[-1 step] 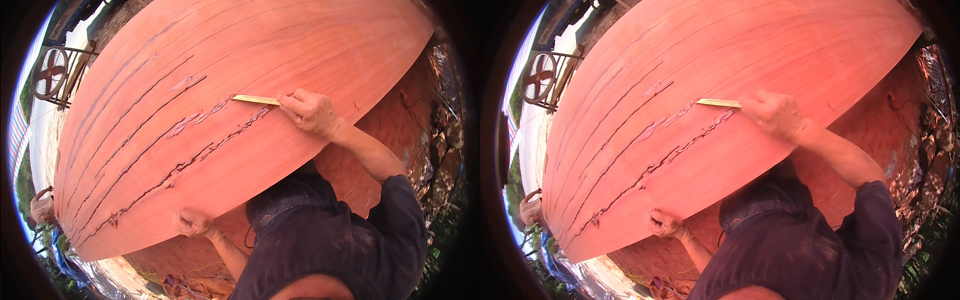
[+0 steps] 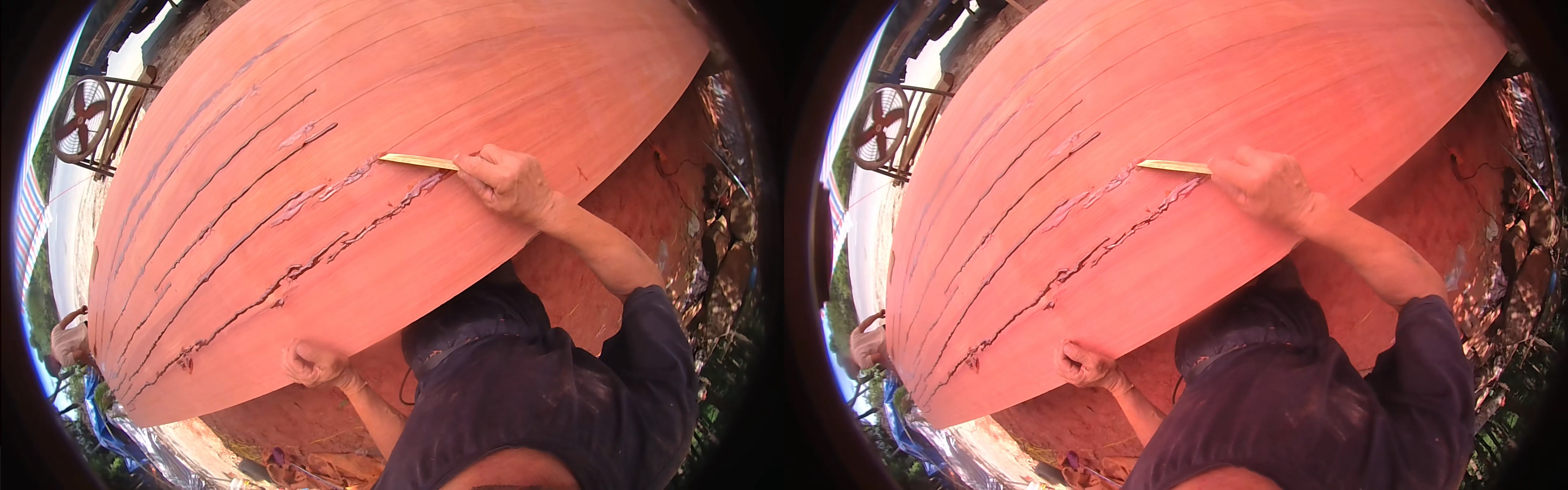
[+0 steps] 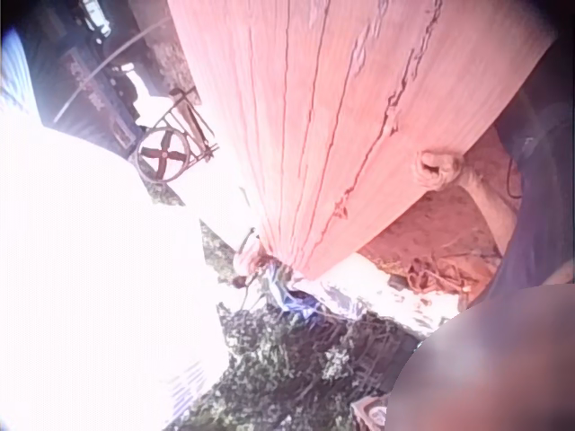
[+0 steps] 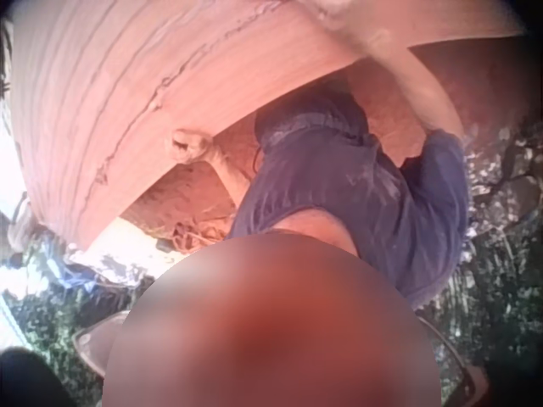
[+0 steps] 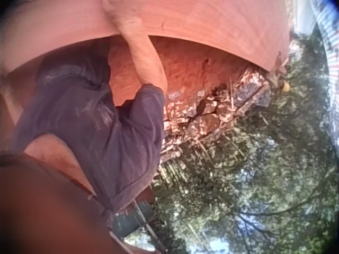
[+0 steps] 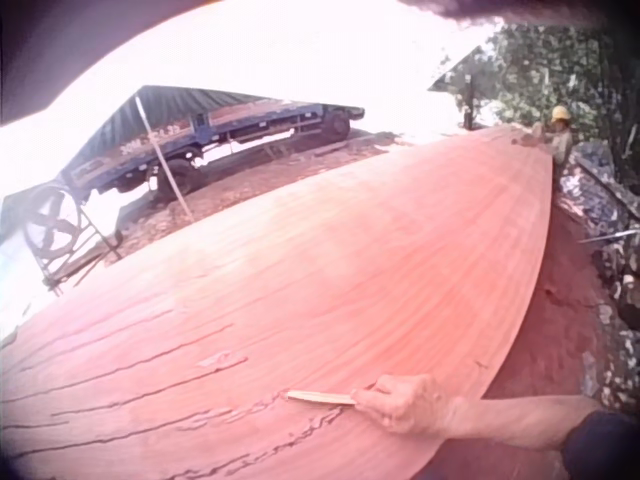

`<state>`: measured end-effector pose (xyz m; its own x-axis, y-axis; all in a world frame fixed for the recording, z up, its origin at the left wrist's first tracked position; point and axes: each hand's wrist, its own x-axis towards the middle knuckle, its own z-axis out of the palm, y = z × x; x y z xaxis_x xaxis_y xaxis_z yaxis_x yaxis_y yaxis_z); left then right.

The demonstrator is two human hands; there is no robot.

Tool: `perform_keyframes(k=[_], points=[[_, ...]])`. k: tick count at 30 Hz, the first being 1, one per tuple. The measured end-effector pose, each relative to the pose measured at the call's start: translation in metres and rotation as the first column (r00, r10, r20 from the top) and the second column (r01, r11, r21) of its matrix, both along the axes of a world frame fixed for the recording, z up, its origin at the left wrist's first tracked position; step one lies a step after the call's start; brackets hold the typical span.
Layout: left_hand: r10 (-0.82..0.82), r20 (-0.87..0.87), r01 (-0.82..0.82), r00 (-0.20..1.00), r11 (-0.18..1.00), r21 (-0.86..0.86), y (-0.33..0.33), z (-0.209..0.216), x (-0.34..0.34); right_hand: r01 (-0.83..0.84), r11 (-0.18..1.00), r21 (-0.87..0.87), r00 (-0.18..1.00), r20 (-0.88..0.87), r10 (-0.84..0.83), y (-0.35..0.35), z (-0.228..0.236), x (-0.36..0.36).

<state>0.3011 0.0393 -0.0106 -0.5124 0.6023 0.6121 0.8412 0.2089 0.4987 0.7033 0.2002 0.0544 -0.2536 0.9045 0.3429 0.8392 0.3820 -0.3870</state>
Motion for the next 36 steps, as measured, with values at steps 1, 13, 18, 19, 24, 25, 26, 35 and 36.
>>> perform_keyframes(k=[1,13,18,19,24,25,26,35,36], points=[[0.001,-0.010,-0.001,1.000,1.000,-0.005,0.000,0.000,0.000,0.013,0.999,-0.031,1.000,-0.010,-0.014,0.001,0.002,0.000],[0.015,-0.022,-0.015,1.000,1.000,-0.008,0.000,0.000,0.000,-0.069,0.720,-0.691,0.924,-0.316,-0.214,0.050,0.023,0.027],[0.001,-0.105,-0.001,0.995,1.000,0.005,0.002,0.004,0.002,0.131,0.764,-0.632,0.962,-0.106,-0.253,0.050,0.068,0.035],[0.004,-0.078,-0.003,0.997,1.000,0.009,0.002,0.005,0.004,0.138,0.796,-0.589,0.961,-0.113,-0.251,0.045,0.075,0.034],[-0.029,-0.041,0.031,0.999,0.998,0.053,0.005,0.006,0.008,-0.028,0.919,-0.393,0.985,-0.165,-0.041,0.020,0.063,-0.003],[-0.026,-0.049,0.029,0.998,0.998,0.058,0.005,0.006,0.007,0.010,0.895,-0.446,0.979,-0.179,-0.100,0.021,0.056,-0.007],[-0.023,-0.056,0.026,0.998,0.998,0.061,0.005,0.006,0.007,0.015,0.887,-0.462,0.969,-0.213,-0.127,0.025,0.048,-0.009],[0.056,0.043,-0.053,0.998,0.997,-0.060,0.001,0.006,0.006,0.118,0.711,-0.693,0.904,-0.222,-0.366,0.018,0.051,0.056],[0.036,0.001,-0.036,0.999,0.999,-0.036,0.002,0.007,0.007,0.213,0.679,-0.703,0.888,-0.152,-0.435,0.017,0.056,0.061]])
